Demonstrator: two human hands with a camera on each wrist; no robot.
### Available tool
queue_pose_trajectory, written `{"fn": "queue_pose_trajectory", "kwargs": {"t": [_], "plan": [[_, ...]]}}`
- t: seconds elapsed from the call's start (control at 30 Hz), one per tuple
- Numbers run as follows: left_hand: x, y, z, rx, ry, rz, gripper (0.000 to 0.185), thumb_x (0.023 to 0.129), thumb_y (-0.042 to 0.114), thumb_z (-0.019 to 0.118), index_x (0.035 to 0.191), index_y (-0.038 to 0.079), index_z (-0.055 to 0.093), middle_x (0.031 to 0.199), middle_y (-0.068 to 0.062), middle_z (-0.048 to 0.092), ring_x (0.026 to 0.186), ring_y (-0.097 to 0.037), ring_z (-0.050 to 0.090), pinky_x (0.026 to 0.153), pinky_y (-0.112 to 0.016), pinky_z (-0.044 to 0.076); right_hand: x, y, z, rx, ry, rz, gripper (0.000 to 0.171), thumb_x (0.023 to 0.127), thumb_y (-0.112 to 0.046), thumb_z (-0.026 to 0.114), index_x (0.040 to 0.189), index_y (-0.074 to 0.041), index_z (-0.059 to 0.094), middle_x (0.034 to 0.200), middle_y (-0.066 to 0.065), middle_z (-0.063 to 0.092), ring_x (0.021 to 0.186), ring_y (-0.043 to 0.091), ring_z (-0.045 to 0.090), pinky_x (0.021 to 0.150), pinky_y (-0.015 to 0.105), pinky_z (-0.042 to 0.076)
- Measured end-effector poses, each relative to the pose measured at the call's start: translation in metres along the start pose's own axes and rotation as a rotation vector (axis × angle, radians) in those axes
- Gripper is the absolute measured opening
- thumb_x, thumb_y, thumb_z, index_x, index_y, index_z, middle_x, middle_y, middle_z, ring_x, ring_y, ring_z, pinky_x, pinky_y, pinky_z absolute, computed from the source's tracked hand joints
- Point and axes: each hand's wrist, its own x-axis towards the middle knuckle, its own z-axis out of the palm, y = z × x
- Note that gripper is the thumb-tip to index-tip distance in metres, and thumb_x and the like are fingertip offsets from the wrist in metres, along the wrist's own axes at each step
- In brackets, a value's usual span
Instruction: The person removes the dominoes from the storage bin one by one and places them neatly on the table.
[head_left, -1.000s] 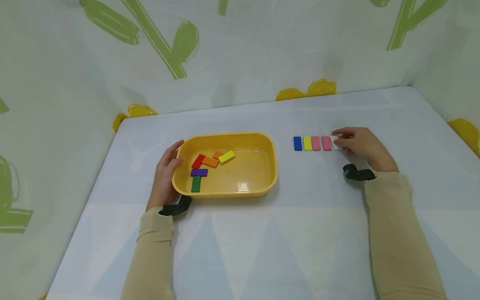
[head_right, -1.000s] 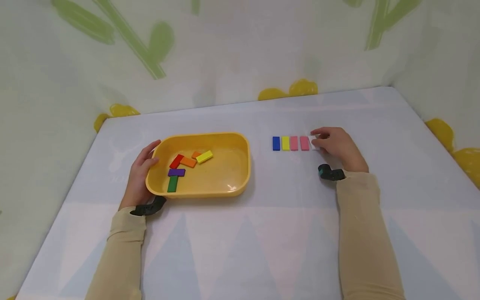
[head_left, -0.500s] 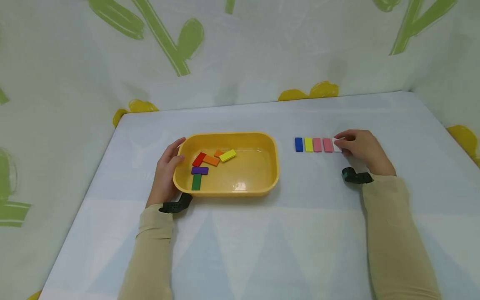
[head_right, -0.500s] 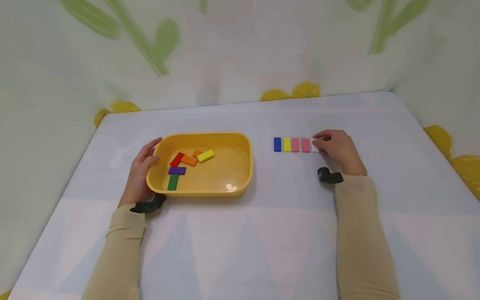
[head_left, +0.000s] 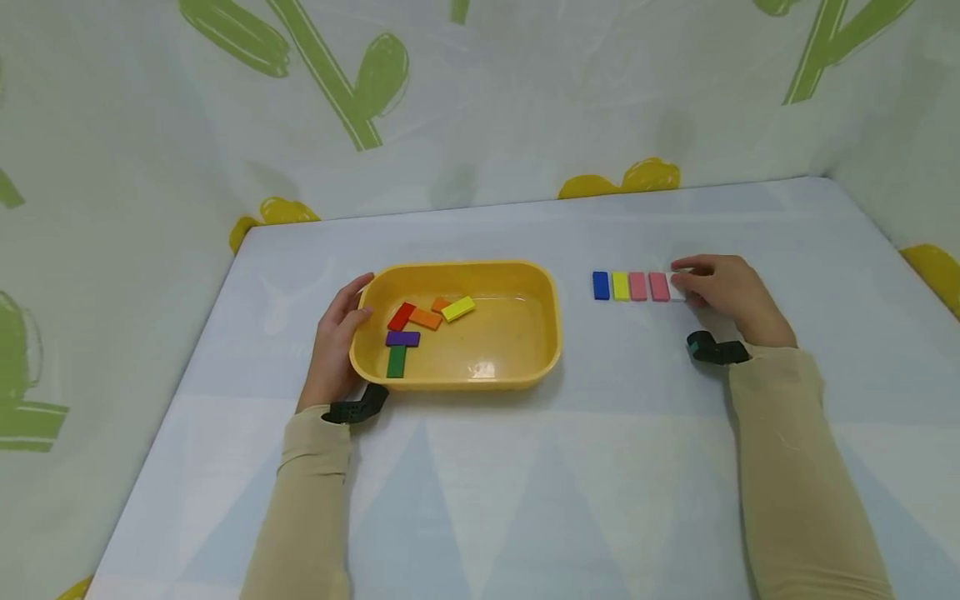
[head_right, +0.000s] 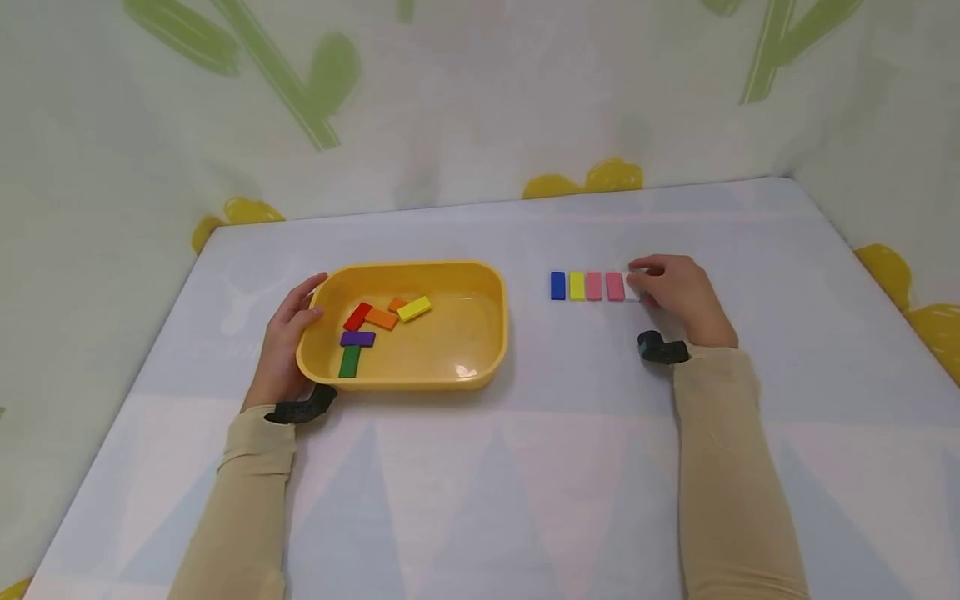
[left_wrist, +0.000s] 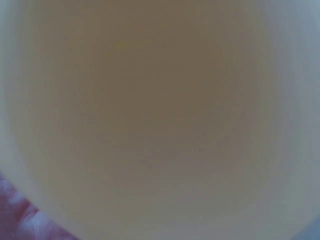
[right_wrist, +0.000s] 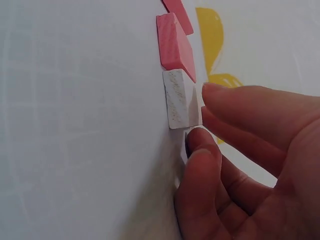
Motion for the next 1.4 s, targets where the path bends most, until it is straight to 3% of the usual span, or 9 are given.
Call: {"fn": "queue_pose_trajectory", "kwargs": {"t": [0.73, 0.87, 1.03, 1.27, 1.4], "plan": [[-0.002, 0.002, 0.001, 0.010, 0.012, -0.014, 0.042, 0.092, 0.021, 0.044, 0.133, 0.028, 0.040, 0.136, 0.004, 0.036, 0.121, -0.017, 0.038, 0.094, -0.028, 0.039, 0.000, 0.001, 0.000, 0.001, 0.002, -0.021, 0.041, 0.091, -0.032, 0.046, 0.123, -0.006, 0.049, 0.100, 0.015, 0.051, 0.085, 0.026, 0.047, 0.062, 0.024, 0.040], [-0.001, 0.002, 0.001, 0.008, 0.008, -0.012, 0.042, 0.092, 0.021, 0.044, 0.133, 0.028, 0.040, 0.137, 0.004, 0.036, 0.122, -0.017, 0.038, 0.093, -0.028, 0.039, 0.000, 0.003, 0.000, 0.041, 0.058, 0.021, 0.048, 0.091, -0.040, 0.041, 0.128, -0.010, 0.047, 0.107, 0.015, 0.049, 0.086, 0.026, 0.046, 0.064, 0.025, 0.042], [-0.001, 0.002, 0.001, -0.014, 0.008, -0.008, 0.040, 0.092, 0.020, 0.044, 0.131, 0.029, 0.041, 0.136, 0.004, 0.037, 0.121, -0.017, 0.038, 0.094, -0.029, 0.039, -0.002, -0.010, -0.003, 0.119, 0.189, 0.038, 0.053, 0.089, -0.048, 0.039, 0.130, -0.016, 0.046, 0.112, 0.012, 0.048, 0.085, 0.026, 0.050, 0.062, 0.028, 0.044], [-0.001, 0.000, 0.001, -0.013, 0.018, -0.001, 0.040, 0.092, 0.020, 0.045, 0.131, 0.029, 0.042, 0.135, 0.005, 0.038, 0.121, -0.016, 0.039, 0.095, -0.030, 0.038, -0.011, -0.034, -0.003, 0.200, 0.250, -0.079, 0.050, 0.089, -0.047, 0.040, 0.127, -0.016, 0.050, 0.111, 0.012, 0.051, 0.086, 0.021, 0.053, 0.075, 0.027, 0.047], [0.000, -0.002, 0.000, -0.011, 0.006, 0.001, 0.041, 0.092, 0.020, 0.045, 0.131, 0.029, 0.042, 0.136, 0.005, 0.037, 0.121, -0.016, 0.039, 0.095, -0.029, 0.038, -0.015, -0.049, 0.003, 0.242, 0.255, -0.150, 0.046, 0.090, -0.043, 0.042, 0.125, -0.016, 0.052, 0.110, 0.012, 0.053, 0.088, 0.022, 0.052, 0.074, 0.022, 0.049]]}}
